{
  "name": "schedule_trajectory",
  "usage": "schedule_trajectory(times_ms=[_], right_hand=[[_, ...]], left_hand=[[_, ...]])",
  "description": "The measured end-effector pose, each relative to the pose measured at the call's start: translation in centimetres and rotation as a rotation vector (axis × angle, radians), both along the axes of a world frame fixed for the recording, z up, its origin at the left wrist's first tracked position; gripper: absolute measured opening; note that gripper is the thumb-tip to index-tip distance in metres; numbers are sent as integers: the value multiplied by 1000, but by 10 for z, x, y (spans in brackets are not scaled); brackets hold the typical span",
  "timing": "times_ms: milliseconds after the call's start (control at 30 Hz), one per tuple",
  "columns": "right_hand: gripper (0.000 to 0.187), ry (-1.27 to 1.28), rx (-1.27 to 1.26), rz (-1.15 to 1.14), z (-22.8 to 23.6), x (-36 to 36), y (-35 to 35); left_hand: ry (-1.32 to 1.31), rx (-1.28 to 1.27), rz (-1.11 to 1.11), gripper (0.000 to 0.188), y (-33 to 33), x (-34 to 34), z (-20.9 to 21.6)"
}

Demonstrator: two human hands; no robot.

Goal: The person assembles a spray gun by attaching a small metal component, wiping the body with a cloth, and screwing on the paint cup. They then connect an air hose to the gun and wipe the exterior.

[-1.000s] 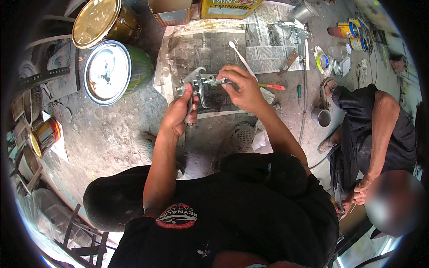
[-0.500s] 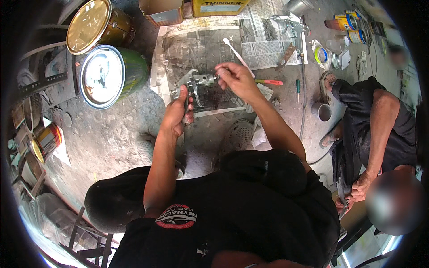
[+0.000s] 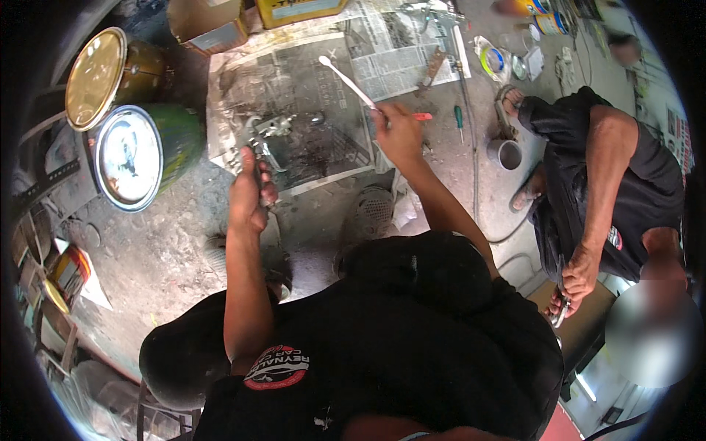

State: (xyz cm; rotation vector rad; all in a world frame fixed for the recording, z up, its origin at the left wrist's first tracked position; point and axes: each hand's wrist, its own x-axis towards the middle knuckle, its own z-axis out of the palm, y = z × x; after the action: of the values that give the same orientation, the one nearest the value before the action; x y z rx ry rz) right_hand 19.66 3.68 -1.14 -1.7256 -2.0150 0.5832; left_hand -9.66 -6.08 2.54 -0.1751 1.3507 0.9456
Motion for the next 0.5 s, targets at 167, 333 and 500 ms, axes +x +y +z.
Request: schedule_trajectory(times_ms=[167,333,500], right_hand=[[22,-361,-267,-22,21,39,-40],[22,226,-16,72,84,24,-14],[25,844,-368,-44,173,-13,42]], left_hand=[[5,14,7,48,9,4,13],[-10,73,39,51,12,-6,18],[40,60,152,51,12,-20,23]])
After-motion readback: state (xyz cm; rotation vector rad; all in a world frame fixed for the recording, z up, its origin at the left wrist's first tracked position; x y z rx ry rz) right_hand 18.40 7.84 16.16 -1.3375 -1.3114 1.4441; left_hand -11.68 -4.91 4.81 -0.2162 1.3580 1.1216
